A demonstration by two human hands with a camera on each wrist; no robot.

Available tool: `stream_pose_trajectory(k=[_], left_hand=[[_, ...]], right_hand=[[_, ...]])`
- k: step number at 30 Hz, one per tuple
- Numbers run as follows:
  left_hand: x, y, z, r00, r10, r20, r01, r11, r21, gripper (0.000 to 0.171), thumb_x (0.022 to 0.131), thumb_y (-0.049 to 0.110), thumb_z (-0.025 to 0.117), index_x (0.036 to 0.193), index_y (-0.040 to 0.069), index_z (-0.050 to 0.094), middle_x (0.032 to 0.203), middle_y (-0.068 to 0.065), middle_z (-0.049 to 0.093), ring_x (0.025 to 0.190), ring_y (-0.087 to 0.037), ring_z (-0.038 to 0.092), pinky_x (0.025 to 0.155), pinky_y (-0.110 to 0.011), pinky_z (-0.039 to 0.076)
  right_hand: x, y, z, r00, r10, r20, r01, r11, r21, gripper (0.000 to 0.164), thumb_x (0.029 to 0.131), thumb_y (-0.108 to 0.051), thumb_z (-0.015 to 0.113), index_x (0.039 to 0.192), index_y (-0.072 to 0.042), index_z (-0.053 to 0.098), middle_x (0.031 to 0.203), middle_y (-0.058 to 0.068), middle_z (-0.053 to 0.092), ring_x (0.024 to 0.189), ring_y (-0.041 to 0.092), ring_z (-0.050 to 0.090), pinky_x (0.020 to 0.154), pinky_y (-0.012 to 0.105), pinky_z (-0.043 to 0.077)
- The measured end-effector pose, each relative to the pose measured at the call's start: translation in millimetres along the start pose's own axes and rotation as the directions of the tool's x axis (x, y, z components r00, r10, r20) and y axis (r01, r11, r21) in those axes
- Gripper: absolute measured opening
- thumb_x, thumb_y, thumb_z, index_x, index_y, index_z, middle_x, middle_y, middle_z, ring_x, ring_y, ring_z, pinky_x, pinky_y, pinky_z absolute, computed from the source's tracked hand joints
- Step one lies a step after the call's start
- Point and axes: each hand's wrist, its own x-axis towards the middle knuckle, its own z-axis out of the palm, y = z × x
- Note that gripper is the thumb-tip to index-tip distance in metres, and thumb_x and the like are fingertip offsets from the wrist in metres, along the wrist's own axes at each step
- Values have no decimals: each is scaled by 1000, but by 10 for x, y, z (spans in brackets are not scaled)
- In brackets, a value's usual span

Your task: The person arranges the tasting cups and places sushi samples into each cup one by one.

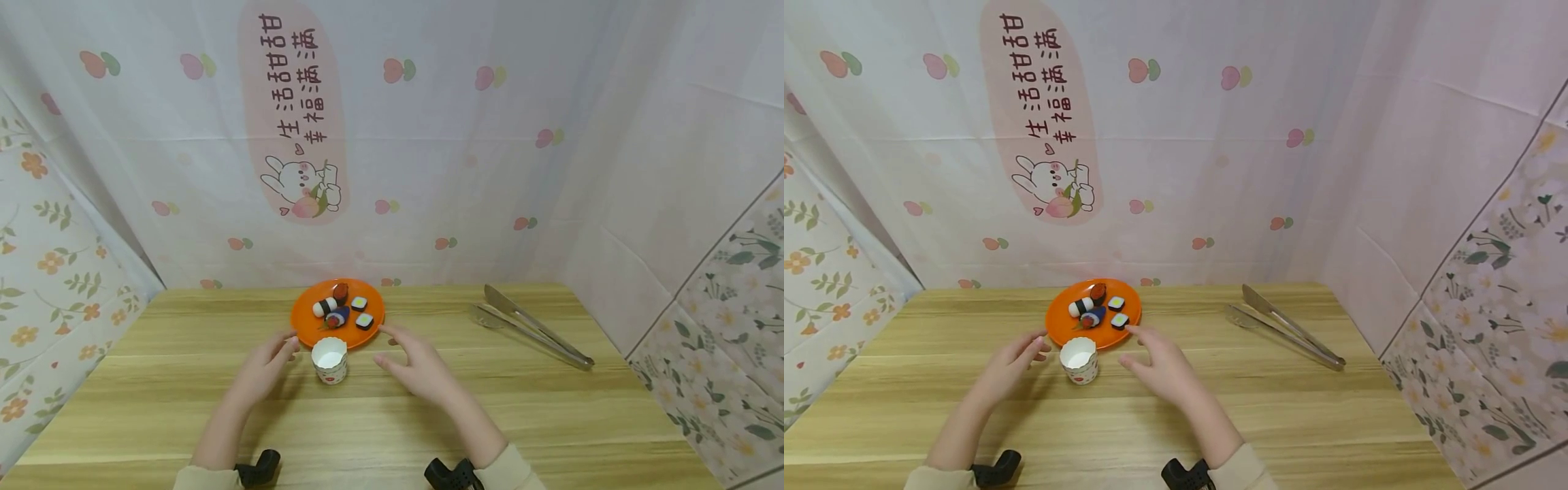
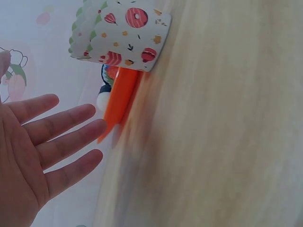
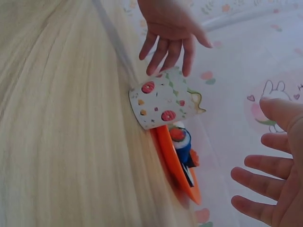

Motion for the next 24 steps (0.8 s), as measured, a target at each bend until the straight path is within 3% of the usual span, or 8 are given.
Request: stream_pose_trajectory(k=[10,16,24], left_hand=[[-17,-65,86,998,22,53,-22,1000,-7,49,101,34,48,137,0,47,116,-16,63,105,-31,60,95,-55,43],[-19,-66,130,996,30,83,-29,999,-14,50,98,35,55,136,3,49,116,-9,63,104,-27,58,92,-49,46],[9,-91,199,989,64,132,-51,994,-99,58,89,31,69,134,1,49,117,-10,62,102,-24,61,89,-42,49]], right_hand=[[41,50,180,1000,-3,11,3,999,35,55,94,-40,60,142,-15,47,138,6,50,116,21,54,97,43,45],[64,59,266,1000,1,13,-2,998,58,53,95,-36,60,141,-12,47,136,6,51,114,21,55,95,43,46],[101,54,402,1000,-17,22,15,996,88,50,95,-29,61,140,-10,49,134,6,54,111,20,56,93,41,48]])
